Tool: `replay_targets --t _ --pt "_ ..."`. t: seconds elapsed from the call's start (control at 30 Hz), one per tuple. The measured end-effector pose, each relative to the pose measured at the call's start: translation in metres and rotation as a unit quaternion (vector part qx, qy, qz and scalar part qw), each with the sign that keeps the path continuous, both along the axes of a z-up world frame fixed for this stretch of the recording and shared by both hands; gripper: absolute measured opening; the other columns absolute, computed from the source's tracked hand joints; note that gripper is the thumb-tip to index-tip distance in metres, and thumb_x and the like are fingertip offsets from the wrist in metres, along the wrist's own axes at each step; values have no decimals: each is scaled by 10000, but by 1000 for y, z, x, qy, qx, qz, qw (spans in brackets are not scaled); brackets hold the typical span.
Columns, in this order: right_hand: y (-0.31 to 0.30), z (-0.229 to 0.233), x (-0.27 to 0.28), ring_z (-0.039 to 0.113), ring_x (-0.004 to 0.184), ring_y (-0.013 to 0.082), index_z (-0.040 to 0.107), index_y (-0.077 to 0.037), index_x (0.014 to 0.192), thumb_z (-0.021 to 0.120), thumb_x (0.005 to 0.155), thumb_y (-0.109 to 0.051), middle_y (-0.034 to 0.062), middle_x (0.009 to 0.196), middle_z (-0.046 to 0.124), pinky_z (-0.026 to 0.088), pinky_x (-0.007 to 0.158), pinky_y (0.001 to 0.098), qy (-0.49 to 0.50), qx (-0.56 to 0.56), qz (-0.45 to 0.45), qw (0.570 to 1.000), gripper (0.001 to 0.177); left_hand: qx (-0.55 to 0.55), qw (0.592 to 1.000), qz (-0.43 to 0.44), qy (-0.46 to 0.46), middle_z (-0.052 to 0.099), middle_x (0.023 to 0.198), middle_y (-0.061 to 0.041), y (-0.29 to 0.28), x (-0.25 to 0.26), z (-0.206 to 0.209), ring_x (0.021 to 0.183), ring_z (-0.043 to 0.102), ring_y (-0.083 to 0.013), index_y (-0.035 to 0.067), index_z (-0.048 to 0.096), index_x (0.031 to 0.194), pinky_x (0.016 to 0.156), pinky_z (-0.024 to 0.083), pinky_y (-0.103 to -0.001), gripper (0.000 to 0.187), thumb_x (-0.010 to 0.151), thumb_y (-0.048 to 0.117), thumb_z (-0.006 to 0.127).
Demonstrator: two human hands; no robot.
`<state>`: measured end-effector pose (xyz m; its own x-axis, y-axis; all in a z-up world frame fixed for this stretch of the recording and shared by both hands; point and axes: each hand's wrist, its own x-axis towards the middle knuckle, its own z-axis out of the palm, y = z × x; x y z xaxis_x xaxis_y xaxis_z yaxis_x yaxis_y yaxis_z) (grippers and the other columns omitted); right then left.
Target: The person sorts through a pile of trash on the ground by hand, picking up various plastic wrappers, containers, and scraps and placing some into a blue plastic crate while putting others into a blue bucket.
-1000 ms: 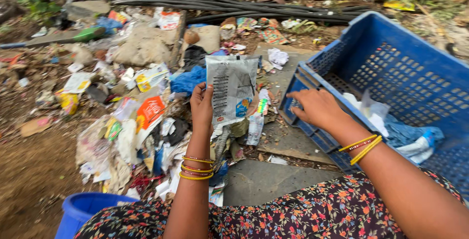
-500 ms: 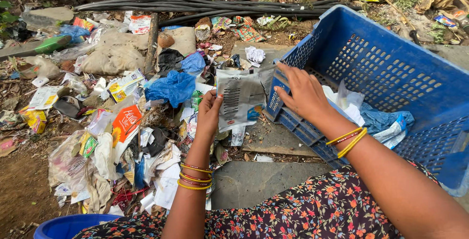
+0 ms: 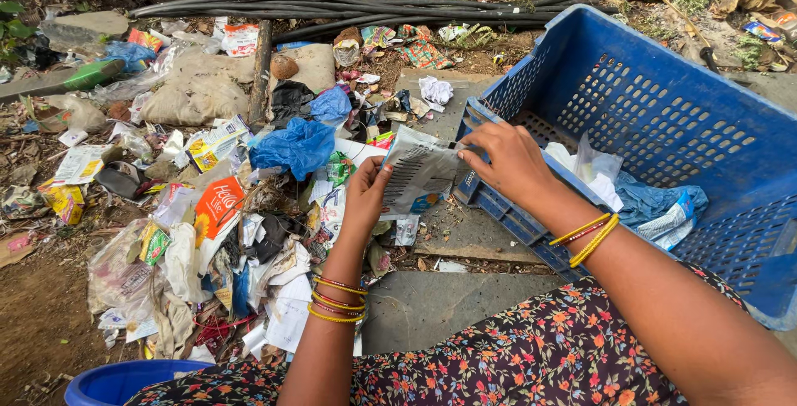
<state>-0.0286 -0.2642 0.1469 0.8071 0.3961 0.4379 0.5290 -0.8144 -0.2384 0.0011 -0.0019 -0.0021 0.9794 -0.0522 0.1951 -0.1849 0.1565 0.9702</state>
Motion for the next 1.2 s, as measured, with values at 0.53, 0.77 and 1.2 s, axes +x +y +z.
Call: replay_targets --t 0.53,0.77,1.2 --pt "-130 28 34 715 829 310 801 -33 985 804 918 -192 157 950 750 552 751 399 -86 102 -149 980 173 -13 996 87 28 542 1396 -149 14 4 19 1074 613 -189 105 407 1471 902 523 -338 643 894 118 689" --pt "-240 23 32 736 812 267 805 -39 1037 839 942 -178 156 949 761 572 772 358 -169 124 -280 937 172 -16 995 92 46 563 1432 -114 20 -4 44 1179 593 -169 99 527 1395 995 483 -328 494 927 128 684" --pt "-360 -84 102 645 802 237 747 23 1032 752 1000 -167 162 925 742 506 773 379 14 167 -230 959 193 24 977 201 -72 671 1239 -114 36 70 -88 1167 614 -238 74 656 1262 991 496 -371 424 849 64 755"
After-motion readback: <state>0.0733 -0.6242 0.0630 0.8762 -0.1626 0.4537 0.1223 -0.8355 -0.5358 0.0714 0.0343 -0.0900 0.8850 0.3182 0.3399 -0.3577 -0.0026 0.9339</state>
